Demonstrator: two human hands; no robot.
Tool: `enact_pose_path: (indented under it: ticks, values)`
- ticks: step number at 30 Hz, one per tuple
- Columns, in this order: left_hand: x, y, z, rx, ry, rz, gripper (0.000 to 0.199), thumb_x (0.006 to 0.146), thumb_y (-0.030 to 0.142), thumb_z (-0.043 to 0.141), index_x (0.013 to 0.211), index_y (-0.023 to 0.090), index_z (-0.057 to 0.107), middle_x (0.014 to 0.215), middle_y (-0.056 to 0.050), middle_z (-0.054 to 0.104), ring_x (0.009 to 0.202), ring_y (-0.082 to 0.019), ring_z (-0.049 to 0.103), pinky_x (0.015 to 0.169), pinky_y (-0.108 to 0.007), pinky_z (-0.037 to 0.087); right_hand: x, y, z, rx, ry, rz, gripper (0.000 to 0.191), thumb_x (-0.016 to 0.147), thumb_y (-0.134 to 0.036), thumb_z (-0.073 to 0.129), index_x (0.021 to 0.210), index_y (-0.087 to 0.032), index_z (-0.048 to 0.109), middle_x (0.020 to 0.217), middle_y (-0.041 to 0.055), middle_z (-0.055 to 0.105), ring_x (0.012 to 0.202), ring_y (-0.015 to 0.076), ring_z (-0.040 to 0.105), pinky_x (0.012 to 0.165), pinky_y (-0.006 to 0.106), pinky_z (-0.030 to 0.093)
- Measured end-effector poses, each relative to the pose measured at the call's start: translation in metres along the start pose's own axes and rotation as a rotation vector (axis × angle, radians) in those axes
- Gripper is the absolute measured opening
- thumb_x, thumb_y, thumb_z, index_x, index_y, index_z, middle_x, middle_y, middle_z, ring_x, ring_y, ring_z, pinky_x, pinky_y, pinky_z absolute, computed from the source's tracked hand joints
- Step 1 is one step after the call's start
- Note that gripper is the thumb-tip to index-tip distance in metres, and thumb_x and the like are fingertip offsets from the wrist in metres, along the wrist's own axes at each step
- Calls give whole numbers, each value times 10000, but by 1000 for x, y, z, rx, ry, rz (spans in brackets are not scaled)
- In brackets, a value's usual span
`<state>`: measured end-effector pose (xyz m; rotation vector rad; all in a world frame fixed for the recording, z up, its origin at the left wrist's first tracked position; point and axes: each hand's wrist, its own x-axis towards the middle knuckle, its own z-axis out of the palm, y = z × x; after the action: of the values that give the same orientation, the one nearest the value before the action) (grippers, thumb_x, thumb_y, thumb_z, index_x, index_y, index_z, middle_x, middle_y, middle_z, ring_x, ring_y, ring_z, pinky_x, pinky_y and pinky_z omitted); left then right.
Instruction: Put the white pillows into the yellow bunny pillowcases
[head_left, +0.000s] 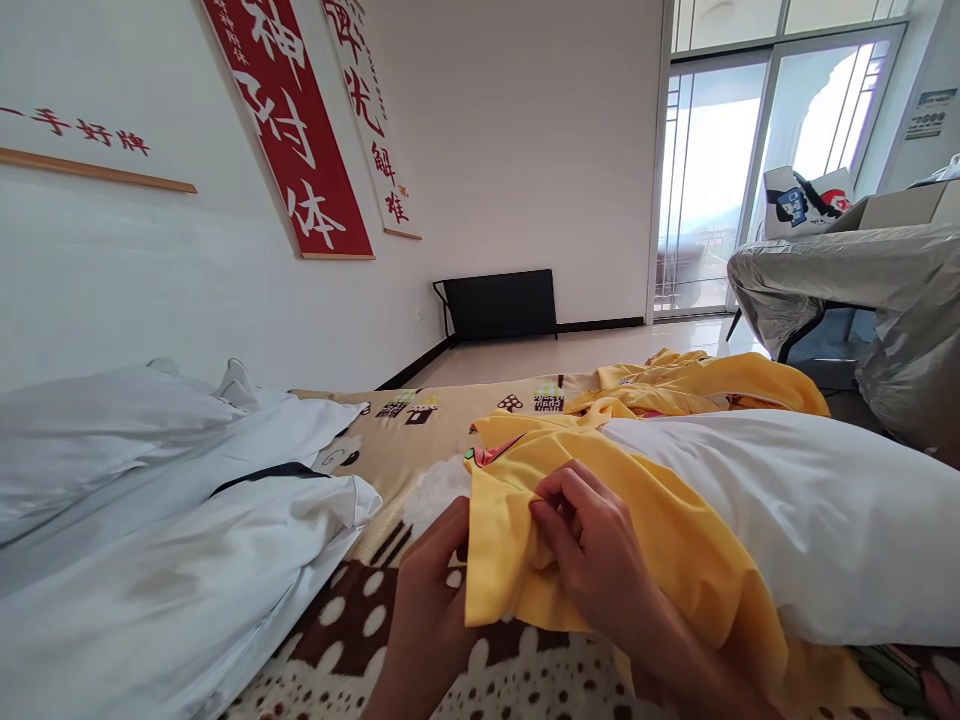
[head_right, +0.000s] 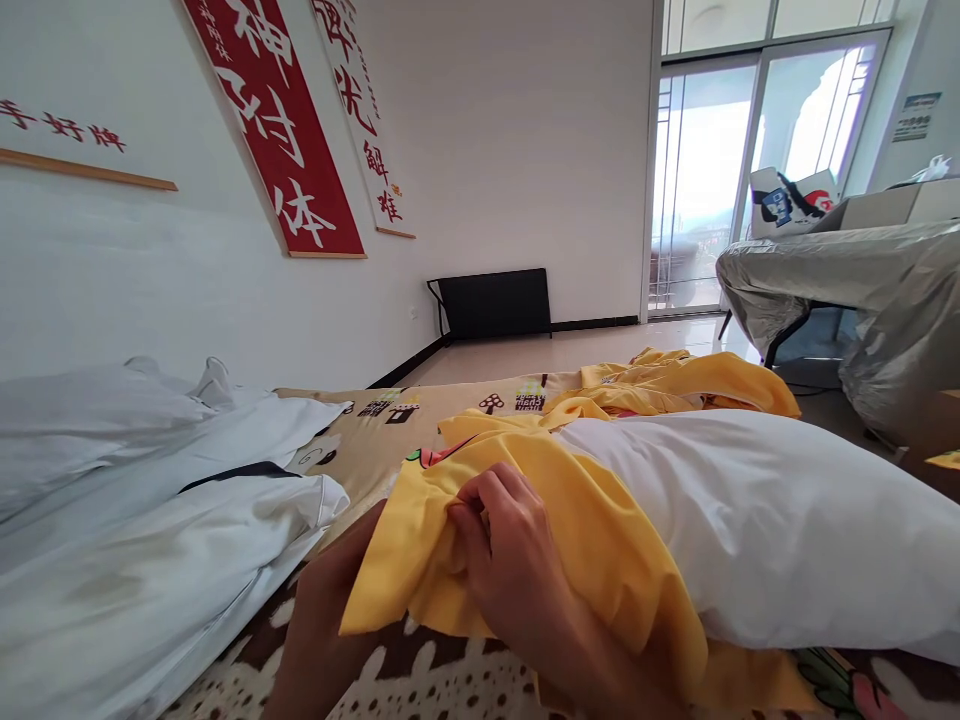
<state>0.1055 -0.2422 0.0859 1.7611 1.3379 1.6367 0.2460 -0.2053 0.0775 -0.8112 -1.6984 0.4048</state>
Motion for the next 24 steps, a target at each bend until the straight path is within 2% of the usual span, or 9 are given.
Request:
enact_pose_path:
  ticks: [5, 9, 12, 16, 19, 22, 24]
  values:
    - [6, -2, -9, -12, -77, -248, 234, 610, 237, 638, 820, 155, 700, 629, 2, 594, 658, -182, 547, 608, -241, 454, -2, 1, 3, 18, -37, 19, 143, 871, -175, 468, 730, -196, 476, 757, -6, 519, 689, 109, 476, 600, 216, 366]
    - [9, -2, -6, -295, -117, -426, 346, 571, 229, 710, 908, 151, 722, 681, -19, 664, 699, -204, 599, 685, -274, 490, -4, 1, 4, 13, -62, 18, 142, 877, -182, 460, 737, -198, 473, 771, -4, 518, 714, 115, 479, 628, 222, 367]
    - [10, 0, -3, -453, -90, -540, 385, 516, 213, 757, 895, 149, 730, 707, -37, 694, 689, -220, 628, 611, -258, 497, -4, -2, 2, -8, -92, 8, 142, 879, -191, 462, 738, -197, 481, 776, 0, 526, 730, 121, 487, 647, 229, 372]
    - [9, 3, -6, -505, -24, -608, 448, 469, 224, 792, 907, 152, 735, 674, -49, 701, 662, -246, 649, 517, -245, 490, -4, -6, -4, -45, -134, 12, 141, 893, -228, 473, 773, -201, 542, 787, 1, 554, 728, 123, 492, 668, 238, 378]
    - [8, 4, -10, -533, 25, -637, 489, 400, 218, 822, 877, 156, 739, 639, -51, 697, 671, -267, 660, 528, -257, 506, -3, -8, -8, -70, -125, 0, 144, 890, -245, 497, 772, -204, 568, 777, -2, 573, 704, 119, 500, 675, 243, 384]
    - [7, 5, -11, -606, 70, -643, 441, 355, 195, 833, 784, 167, 734, 596, -40, 678, 670, -271, 657, 564, -283, 524, -3, -9, -9, -85, -114, -19, 144, 877, -238, 519, 745, -202, 564, 758, -6, 581, 685, 114, 508, 673, 245, 393]
    - [7, 3, -10, -638, 94, -589, 339, 415, 237, 822, 730, 172, 716, 557, -32, 648, 650, -257, 648, 567, -300, 529, -4, -11, -11, -83, -104, -27, 127, 871, -220, 519, 751, -202, 556, 748, -10, 581, 673, 112, 509, 677, 249, 402]
